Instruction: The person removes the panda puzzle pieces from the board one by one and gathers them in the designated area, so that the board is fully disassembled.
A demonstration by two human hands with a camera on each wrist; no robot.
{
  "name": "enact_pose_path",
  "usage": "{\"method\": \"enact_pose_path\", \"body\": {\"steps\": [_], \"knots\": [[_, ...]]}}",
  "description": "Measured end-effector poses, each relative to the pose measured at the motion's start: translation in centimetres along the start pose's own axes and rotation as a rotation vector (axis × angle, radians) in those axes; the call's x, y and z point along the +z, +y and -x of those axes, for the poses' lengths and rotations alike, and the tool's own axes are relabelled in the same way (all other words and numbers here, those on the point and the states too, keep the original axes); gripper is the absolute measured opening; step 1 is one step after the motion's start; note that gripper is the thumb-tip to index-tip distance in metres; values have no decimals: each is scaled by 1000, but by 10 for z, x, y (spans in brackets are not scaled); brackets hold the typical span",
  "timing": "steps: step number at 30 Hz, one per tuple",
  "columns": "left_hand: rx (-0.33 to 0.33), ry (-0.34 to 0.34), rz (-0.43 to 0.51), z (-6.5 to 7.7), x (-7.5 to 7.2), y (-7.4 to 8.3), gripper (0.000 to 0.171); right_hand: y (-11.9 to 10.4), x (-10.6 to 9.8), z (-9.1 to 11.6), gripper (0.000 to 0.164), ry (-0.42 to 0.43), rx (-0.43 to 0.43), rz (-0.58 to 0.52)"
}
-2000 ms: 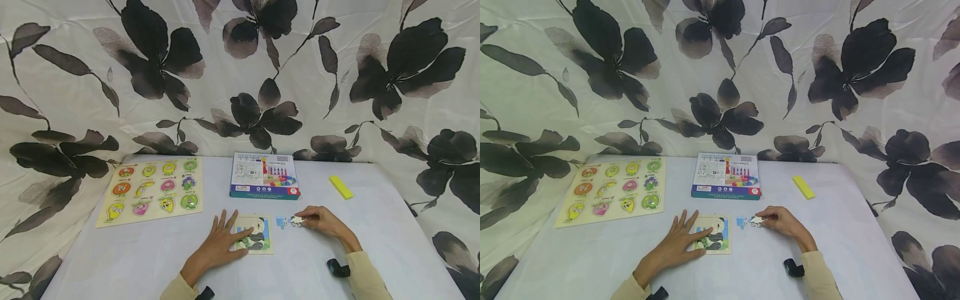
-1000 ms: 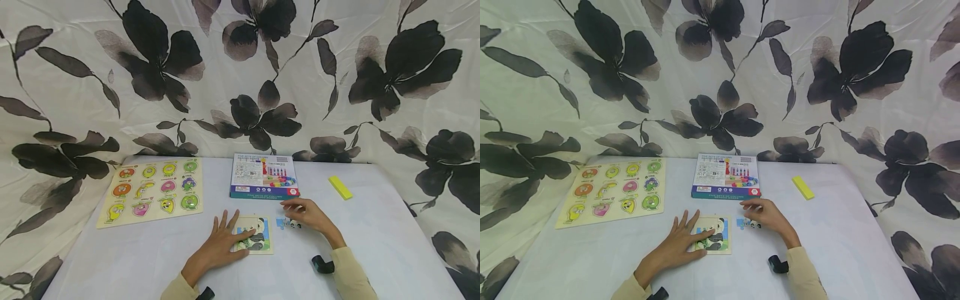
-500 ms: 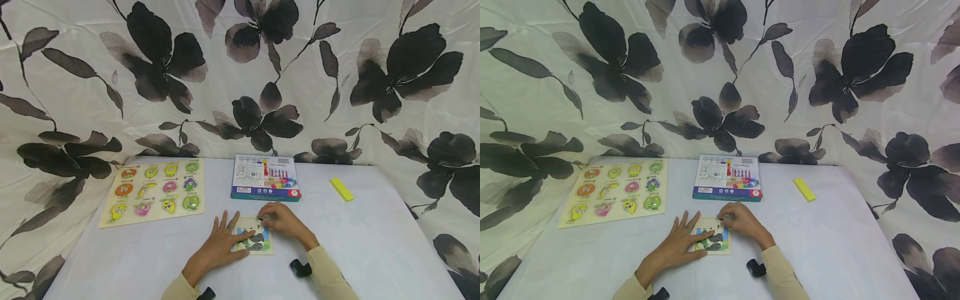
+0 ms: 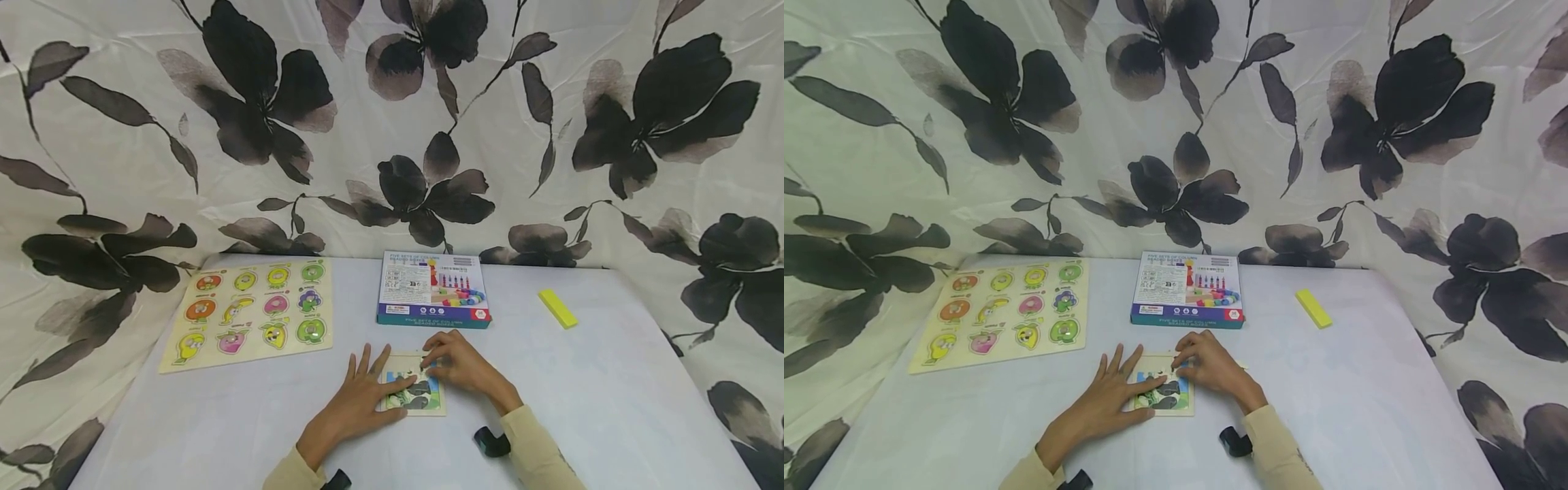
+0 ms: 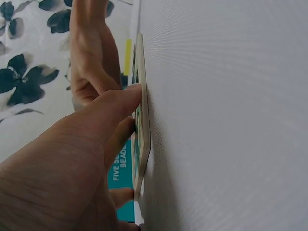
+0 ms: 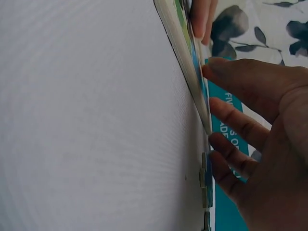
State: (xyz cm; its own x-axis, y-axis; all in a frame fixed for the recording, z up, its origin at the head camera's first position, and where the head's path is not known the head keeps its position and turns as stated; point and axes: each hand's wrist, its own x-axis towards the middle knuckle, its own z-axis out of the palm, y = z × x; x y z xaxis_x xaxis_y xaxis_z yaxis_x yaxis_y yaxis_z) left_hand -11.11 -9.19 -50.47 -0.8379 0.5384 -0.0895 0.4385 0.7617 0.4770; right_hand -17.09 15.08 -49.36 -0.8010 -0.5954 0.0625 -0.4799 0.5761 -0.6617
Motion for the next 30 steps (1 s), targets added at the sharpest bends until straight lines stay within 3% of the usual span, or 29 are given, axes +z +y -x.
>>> {"method": "enact_pose_path", "body": {"steps": [12,17,20,26,30], "knots": [[1,6,5,0,-2,1,56,-8,-3,2,11,-15,45,-50],[-2,6,3,-1,-2,1,56,-8,-5,6,30,3,93,-78],[-1,4,8,-1,-2,1,56,-7,-4,8,40,15,113,-66],[-1,5,2,-1,-1,0,56,-4,-4,5,33,10,67,-11],[0,-3,8,-1,-1,0,56,-6,-6,6,35,-23,80,24]]}}
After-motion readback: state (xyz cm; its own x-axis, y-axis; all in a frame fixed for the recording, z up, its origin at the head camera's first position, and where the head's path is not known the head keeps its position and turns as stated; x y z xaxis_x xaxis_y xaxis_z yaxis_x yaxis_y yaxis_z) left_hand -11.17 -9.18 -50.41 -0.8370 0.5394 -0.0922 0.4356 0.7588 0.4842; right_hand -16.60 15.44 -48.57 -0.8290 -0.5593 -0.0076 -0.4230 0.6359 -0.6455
